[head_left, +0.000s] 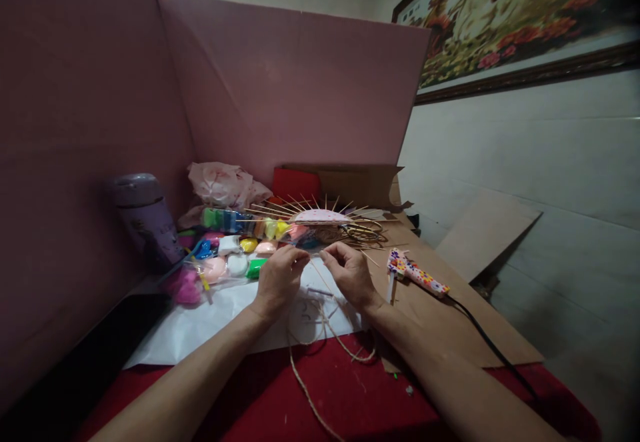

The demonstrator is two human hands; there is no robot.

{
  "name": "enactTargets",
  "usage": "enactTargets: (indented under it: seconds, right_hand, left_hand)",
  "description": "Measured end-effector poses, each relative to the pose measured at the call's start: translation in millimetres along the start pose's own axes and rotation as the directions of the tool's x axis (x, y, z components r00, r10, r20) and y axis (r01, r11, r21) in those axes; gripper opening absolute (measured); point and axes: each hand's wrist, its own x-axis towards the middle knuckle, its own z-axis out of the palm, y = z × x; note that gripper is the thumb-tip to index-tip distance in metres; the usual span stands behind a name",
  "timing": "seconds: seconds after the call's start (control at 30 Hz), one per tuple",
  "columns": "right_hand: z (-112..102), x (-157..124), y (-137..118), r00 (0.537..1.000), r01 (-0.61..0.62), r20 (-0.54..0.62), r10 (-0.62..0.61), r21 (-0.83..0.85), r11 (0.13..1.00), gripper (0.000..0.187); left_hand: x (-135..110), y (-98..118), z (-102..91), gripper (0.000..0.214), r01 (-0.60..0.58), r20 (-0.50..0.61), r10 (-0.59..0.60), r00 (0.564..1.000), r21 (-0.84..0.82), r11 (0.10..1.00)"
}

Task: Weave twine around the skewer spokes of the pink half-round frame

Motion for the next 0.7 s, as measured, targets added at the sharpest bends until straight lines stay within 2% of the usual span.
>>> enactTargets:
  seconds: [0.17,0.3,0.43,0.53,0.7]
  right_hand:
    - [0.5,0.8,3.3,1.000,0.014,-0.003,-0.014,-0.010,1.000,0.021]
    - [0.4,1.6,3.3,1.000,0.007,-0.003,-0.007,-0.026,1.000,0.021]
    - [0.6,1.5,2.2,1.000,-0.005,0.013,0.005,-0.032,0.999,0.022]
    - [0.7,0.9,2.7,1.000,-0.006,0.024,0.007,-0.036,0.999,0.022]
    - [0.9,0.1,4.4,0.999,0.000,0.041,0.002,-0.051,0.999,0.020]
  left_hand:
    - [-1.7,-0.8,3.1,0.010,0.021,0.052,-0.020,0.998,-0.010,1.000]
    - [-0.9,-1.2,4.9,0.010,0.153,0.113,-0.135,0.984,-0.169,0.974]
    - [1.6,0.7,4.8,0.018,0.260,0.144,-0.221,0.965,-0.373,0.891]
    - [2.3,3.4,4.0,0.021,0.356,0.217,-0.284,0.934,-0.498,0.791]
    - [1.0,4.9,3.4,0.022,0.463,0.307,-0.347,0.886,-0.595,0.657]
